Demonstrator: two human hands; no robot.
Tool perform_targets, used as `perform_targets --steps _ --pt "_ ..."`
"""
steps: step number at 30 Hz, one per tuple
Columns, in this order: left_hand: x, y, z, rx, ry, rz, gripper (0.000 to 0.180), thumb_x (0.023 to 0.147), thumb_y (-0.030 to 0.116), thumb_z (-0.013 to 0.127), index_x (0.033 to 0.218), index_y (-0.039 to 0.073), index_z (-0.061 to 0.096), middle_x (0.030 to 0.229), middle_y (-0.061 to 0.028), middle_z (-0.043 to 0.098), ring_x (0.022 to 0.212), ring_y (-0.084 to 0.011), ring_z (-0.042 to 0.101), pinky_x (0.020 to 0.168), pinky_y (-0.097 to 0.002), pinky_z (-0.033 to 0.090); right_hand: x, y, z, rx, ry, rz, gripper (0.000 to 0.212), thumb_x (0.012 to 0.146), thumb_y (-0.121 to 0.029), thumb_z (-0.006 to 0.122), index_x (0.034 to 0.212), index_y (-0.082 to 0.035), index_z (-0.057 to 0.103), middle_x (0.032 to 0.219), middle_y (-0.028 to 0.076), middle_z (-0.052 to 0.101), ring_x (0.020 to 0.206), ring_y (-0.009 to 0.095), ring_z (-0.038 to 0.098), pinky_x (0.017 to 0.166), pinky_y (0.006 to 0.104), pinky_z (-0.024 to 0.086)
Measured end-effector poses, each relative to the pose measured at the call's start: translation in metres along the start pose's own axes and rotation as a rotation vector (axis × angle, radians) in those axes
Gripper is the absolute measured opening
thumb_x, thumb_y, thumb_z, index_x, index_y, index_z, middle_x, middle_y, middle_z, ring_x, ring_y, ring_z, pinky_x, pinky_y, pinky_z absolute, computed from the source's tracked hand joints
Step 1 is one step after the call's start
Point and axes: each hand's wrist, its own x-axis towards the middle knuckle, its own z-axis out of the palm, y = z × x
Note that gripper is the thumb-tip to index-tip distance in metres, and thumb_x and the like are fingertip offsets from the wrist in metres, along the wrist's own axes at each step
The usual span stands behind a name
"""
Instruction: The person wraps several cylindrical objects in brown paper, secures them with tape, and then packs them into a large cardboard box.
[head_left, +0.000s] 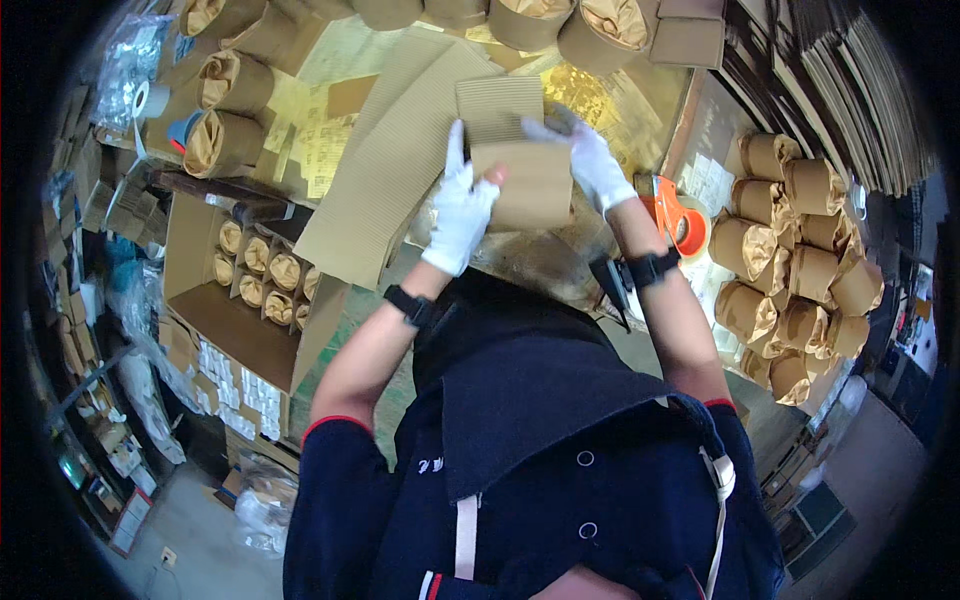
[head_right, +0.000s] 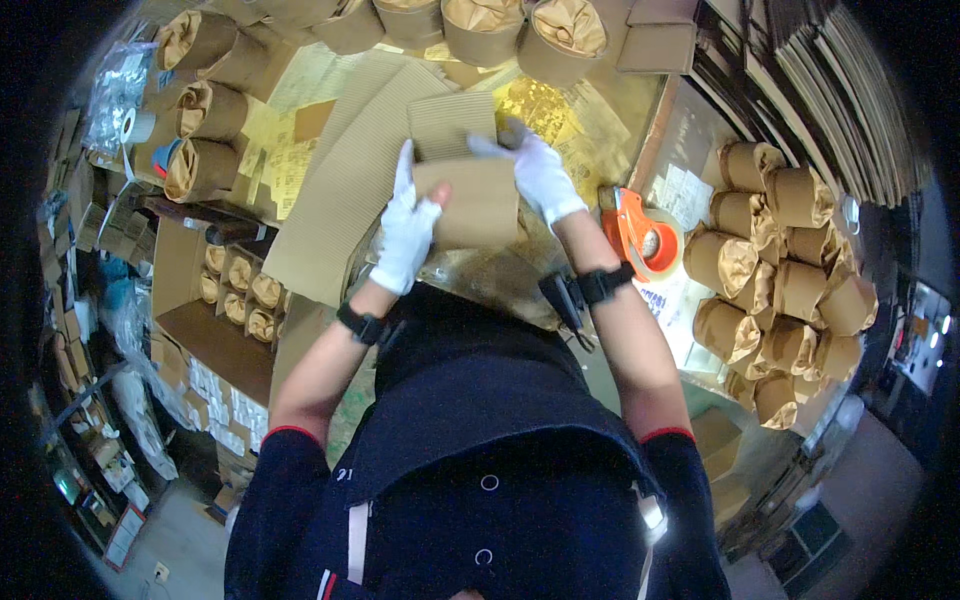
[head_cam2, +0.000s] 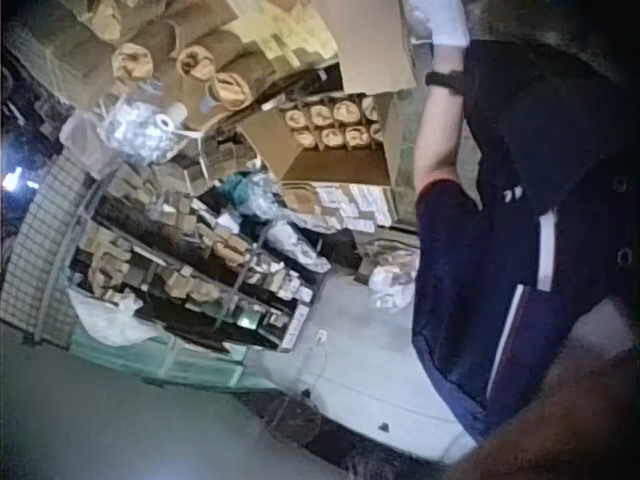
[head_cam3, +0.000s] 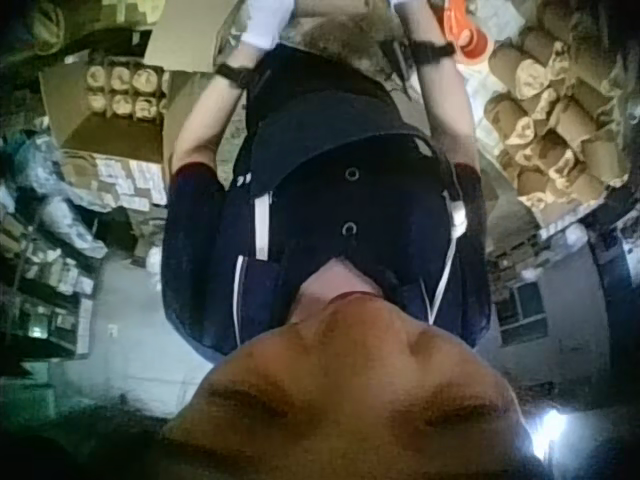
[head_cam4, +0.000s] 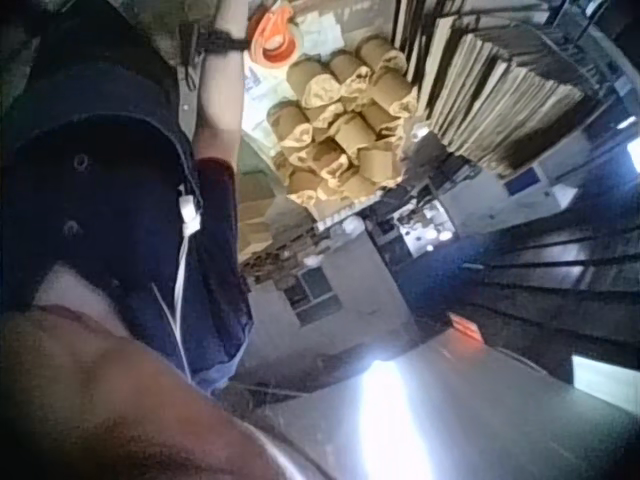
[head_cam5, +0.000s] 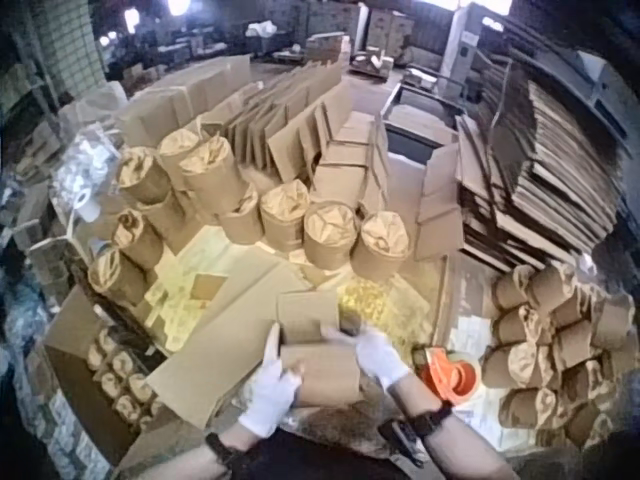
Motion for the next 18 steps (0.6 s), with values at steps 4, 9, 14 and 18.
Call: perform_targets --steps 4,9,14,18 --pt "0.014 -0.006 0.016 -0.367 0.134 -0.2 0.043 0.096 0.018 0.064 0.131 -0.006 0.056 0.16 -0.0192 0.025 0.137 -0.0286 0.042 0.11 -0.0365 0.038 0.02 0.013 -0.009 0.616 -0.124 0.359 0.066 0.092 -0.045 0.063 0.13 0.008 0.056 0.123 0.023 0.065 0.129 0.025 0.052 0.112 0.0332 0.033" --pt "0.012 0.02 0.008 -0.644 0.086 -0.293 0.032 0.088 0.004 0.062 0.119 0.008 0.057 0.115 -0.0032 0.055 0.102 -0.0112 0.055 0.087 -0.027 0.049 -0.019 0.023 0.04 -0.29 0.485 -0.137 0.036 0.096 -0.039 0.059 0.086 -0.006 0.068 0.089 0.021 0.064 0.083 0.042 0.062 0.074 0.0459 0.051" --pt "-0.006 -0.013 -0.01 -0.16 -0.107 -0.225 0.036 0.081 0.004 0.062 0.117 0.01 0.062 0.13 -0.0116 0.054 0.116 -0.0257 0.053 0.1 -0.0386 0.044 -0.012 0.004 0.03 -0.426 0.444 -0.416 0.04 0.099 -0.036 0.055 0.076 -0.005 0.067 0.077 0.016 0.065 0.077 0.035 0.061 0.072 0.0424 0.049" --pt "-0.035 0.034 -0.012 0.523 -0.376 0.393 0.052 0.082 0.016 0.068 0.133 0.024 0.063 0.15 -0.0161 0.041 0.131 -0.038 0.045 0.108 -0.0445 0.038 0.0 0.027 -0.013 -0.022 0.17 -0.415 0.036 0.102 -0.031 0.05 0.087 -0.005 0.07 0.077 0.014 0.068 0.079 0.032 0.064 0.076 0.0373 0.05"
